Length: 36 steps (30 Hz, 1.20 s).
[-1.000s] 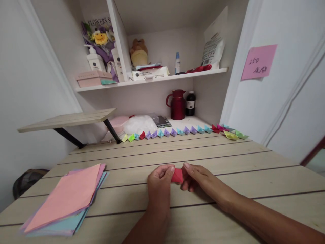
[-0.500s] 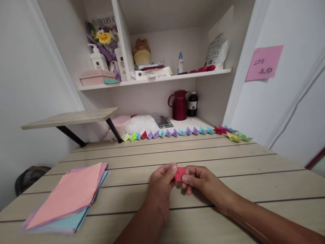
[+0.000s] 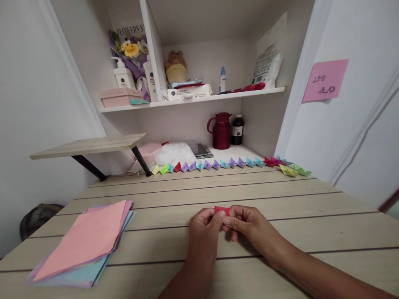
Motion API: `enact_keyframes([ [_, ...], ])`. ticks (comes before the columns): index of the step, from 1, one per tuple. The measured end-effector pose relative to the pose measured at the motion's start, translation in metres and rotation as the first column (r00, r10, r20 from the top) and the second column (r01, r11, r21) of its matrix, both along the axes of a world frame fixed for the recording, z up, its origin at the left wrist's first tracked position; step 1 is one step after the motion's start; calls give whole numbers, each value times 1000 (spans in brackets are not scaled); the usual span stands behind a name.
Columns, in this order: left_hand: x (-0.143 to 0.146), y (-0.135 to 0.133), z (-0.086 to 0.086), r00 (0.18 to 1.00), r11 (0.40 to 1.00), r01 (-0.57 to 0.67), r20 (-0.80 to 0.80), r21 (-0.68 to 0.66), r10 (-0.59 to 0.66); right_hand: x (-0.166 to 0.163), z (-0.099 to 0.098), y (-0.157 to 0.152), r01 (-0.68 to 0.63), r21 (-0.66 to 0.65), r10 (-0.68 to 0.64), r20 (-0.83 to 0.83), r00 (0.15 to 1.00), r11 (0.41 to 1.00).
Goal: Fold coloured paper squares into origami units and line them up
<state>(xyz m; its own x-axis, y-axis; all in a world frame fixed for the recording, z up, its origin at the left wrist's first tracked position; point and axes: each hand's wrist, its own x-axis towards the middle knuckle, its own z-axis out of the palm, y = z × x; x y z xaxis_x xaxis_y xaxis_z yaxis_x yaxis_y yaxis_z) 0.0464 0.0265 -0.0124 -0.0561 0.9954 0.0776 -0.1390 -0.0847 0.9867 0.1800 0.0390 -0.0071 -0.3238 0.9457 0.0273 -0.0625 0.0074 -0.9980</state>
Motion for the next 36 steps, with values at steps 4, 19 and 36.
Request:
enact_keyframes([
  [4,-1,-5,10,979,987,-58,-183,149,85,0,2,-2,3,5,-3,13,1000,1000],
  [19,-3,10,-8,958,977,214,200,-19,-206,0,-1,1,73,-15,-74,-79,994,997],
  [36,-10,5,-6,963,973,228,139,37,-231,5,2,10,-11,-88,-5,-184,983,996],
])
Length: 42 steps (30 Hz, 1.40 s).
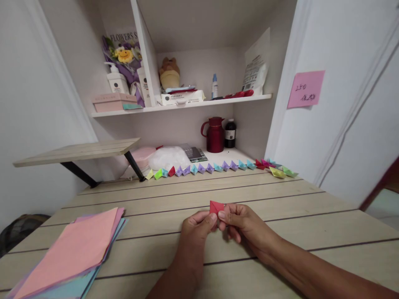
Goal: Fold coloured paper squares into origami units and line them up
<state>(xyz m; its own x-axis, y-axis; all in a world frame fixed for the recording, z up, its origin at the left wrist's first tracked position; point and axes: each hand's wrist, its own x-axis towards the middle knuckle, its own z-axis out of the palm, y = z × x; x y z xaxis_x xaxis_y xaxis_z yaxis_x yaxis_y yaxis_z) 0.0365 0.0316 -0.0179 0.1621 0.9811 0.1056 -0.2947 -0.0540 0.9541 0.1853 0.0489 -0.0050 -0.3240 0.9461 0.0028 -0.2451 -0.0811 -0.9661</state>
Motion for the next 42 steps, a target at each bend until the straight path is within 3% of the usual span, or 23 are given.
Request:
enact_keyframes([
  [9,4,8,-5,999,1000,-2,-36,4,2,-6,-2,-3,19,39,-22,83,996,999],
  [16,1,10,-7,993,996,-83,-91,-21,81,-6,-9,-4,-16,102,-6,210,978,995],
  [22,0,5,3,939,969,-176,-266,173,218,-3,-7,-12,38,288,-148,370,917,957],
  [26,1,6,4,926,960,-200,-284,198,251,-5,-9,-11,43,220,-118,342,932,975],
  [30,1,8,1,949,966,-235,-191,107,252,-8,-9,-10,35,127,-66,253,965,991],
  [33,2,10,3,970,982,-191,-153,15,191,-10,-5,-10,39,73,-52,181,982,997],
  [36,3,11,4,985,988,-152,-87,-23,150,-9,-1,-8,53,55,-58,107,993,997],
  [42,6,9,4,975,976,-216,-50,-11,216,-3,2,-5,61,28,-62,50,997,998],
])
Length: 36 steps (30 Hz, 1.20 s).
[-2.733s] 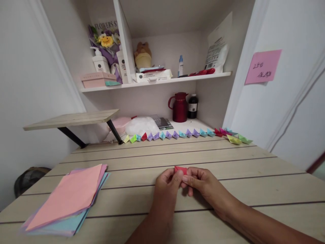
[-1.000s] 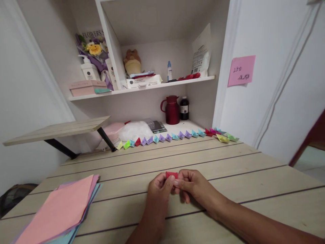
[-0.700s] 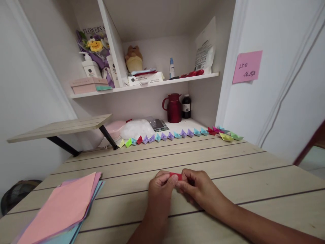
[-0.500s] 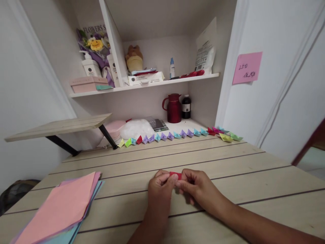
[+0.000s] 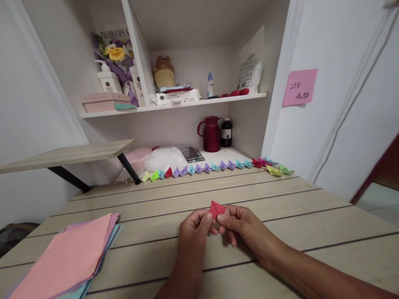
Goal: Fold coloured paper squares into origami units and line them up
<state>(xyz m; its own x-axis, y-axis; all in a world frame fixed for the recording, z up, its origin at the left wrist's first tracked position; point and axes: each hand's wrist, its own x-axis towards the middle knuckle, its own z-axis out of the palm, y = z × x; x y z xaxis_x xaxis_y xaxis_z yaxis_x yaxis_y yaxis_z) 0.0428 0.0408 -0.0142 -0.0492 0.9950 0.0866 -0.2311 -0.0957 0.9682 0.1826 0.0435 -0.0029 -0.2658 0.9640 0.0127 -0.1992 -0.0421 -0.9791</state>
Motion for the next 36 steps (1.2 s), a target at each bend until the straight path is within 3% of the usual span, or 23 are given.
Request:
enact_keyframes([
  [8,0,-7,5,997,999,-44,-69,-11,43,0,-5,-1,-118,24,116,65,991,993],
  [17,-6,-8,8,978,990,-142,-155,-26,136,3,-8,0,42,130,-53,83,995,991],
  [30,-4,-1,-9,905,978,-121,-387,167,178,13,-11,9,26,360,-174,383,907,932],
  [36,-2,-2,-7,838,952,-135,-480,277,258,19,-10,14,2,453,-227,442,868,891],
])
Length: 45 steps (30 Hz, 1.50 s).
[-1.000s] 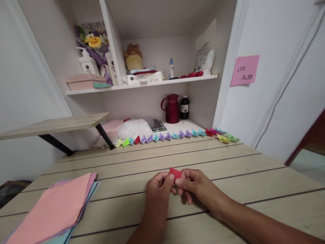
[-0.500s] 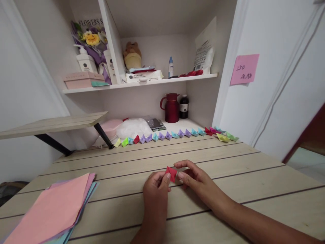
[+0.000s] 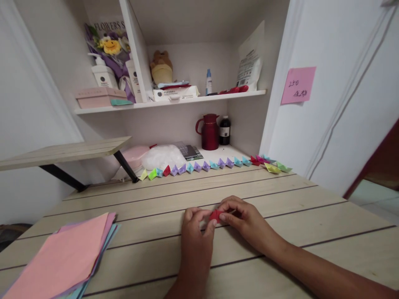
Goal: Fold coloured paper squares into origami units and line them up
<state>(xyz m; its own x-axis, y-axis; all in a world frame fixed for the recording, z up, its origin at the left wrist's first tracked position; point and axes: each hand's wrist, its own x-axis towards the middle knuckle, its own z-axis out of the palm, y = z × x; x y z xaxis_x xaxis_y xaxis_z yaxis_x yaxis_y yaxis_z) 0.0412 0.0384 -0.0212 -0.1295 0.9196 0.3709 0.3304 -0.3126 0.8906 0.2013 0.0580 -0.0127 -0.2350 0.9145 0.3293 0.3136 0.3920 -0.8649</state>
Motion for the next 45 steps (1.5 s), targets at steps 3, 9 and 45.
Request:
enact_keyframes([
  [3,0,-1,3,998,998,-58,-5,25,58,0,-1,1,7,9,-7,27,1000,1000],
  [9,0,-1,1,999,1000,14,-43,24,-13,-3,1,-3,-10,15,8,86,996,1000],
  [45,8,-9,2,989,975,45,-146,217,-13,-6,1,-5,-112,-164,74,-218,973,980],
])
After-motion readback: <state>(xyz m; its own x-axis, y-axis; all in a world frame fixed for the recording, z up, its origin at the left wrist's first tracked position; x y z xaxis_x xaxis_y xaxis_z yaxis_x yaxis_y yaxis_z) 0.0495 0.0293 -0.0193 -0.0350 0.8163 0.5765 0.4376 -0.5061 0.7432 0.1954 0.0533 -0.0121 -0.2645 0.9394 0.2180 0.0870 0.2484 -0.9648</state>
